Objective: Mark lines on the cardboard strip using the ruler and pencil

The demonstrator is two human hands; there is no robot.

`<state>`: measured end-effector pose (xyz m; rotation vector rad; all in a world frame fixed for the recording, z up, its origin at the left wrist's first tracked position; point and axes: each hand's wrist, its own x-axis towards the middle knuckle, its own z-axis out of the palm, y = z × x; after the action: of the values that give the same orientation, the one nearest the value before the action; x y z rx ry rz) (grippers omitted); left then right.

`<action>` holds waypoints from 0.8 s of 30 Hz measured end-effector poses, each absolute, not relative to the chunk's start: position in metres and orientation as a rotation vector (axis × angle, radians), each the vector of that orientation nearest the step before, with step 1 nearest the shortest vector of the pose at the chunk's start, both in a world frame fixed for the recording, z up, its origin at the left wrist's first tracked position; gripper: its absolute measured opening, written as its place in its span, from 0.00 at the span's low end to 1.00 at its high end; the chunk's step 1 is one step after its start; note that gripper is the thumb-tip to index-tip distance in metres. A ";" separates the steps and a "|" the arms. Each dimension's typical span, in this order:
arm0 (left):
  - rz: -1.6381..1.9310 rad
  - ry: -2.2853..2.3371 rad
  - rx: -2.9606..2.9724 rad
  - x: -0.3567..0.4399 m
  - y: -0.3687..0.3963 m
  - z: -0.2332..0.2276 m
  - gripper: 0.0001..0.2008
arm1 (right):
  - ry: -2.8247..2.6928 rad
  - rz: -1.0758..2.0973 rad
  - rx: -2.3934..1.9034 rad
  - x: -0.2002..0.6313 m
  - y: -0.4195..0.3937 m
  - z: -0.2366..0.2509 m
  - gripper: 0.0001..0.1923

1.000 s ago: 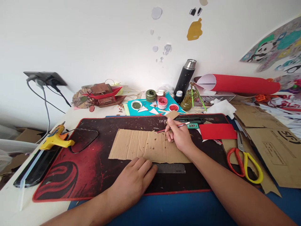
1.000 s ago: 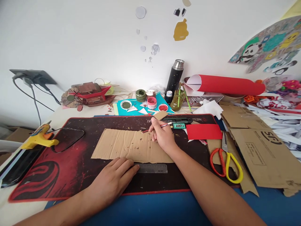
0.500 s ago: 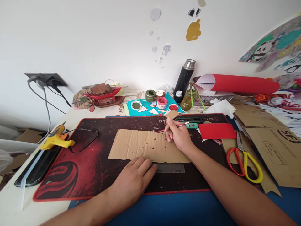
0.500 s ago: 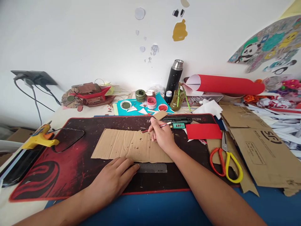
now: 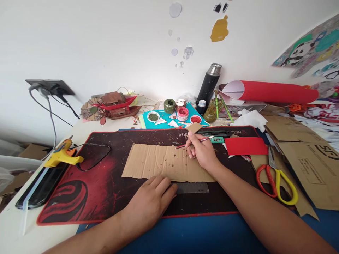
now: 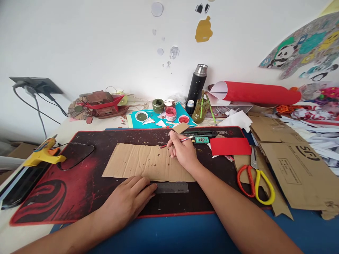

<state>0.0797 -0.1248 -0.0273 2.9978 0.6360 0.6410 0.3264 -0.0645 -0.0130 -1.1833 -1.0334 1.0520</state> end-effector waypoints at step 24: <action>0.628 0.645 2.943 0.077 -0.124 -0.028 0.09 | -1.117 1.202 -1.162 0.332 -0.069 -0.004 0.38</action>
<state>0.0768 -0.1236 -0.0281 2.9430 0.6446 0.6280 0.3320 -0.0692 -0.0045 -1.1620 -1.1175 1.2021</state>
